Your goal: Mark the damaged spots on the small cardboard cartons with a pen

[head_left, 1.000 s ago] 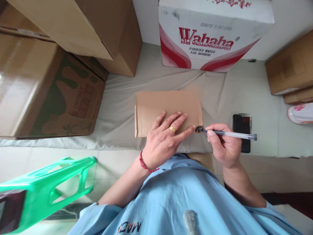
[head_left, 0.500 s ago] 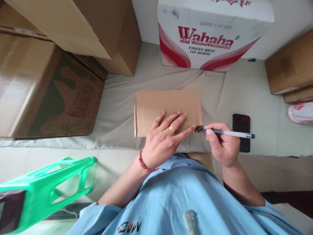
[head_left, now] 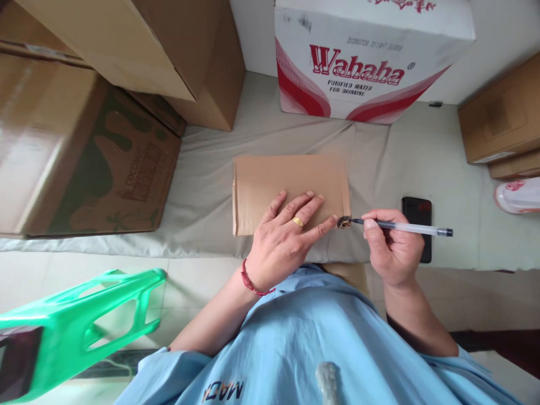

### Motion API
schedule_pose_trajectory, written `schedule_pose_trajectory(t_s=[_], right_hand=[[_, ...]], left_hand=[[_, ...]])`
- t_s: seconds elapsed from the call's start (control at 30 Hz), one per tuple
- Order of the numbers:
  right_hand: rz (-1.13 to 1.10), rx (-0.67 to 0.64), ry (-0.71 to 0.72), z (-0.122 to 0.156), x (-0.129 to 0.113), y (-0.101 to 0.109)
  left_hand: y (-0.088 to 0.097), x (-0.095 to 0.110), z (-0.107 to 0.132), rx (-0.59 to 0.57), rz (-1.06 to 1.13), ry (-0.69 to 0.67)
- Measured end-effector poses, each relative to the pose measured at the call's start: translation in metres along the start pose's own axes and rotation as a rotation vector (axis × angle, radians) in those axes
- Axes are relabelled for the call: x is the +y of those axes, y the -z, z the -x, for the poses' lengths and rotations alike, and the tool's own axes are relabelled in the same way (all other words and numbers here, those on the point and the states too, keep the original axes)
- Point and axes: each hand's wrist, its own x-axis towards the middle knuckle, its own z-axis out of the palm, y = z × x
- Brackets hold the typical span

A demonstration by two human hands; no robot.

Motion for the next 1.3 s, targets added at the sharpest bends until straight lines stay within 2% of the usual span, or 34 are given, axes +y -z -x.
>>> schedule_pose_trajectory(t_s=[0.27, 0.53, 0.7, 1.3], right_hand=[[0.004, -0.058, 0.030, 0.0021, 0.0013, -0.0010], [0.030, -0.034, 0.075, 0.0003, -0.0007, 0.0023], [0.139, -0.026, 0.134, -0.0015, -0.0031, 0.0027], [0.157, -0.016, 0.136, -0.0029, -0.0065, 0.0051]], left_hand=[[-0.0004, 0.0004, -0.0002, 0.000, 0.002, 0.002], [-0.0011, 0.0002, 0.0003, 0.000, 0.003, 0.001], [-0.0004, 0.0002, 0.0000, 0.004, 0.005, -0.003], [0.0007, 0.0006, 0.0000, -0.022, 0.016, 0.011]])
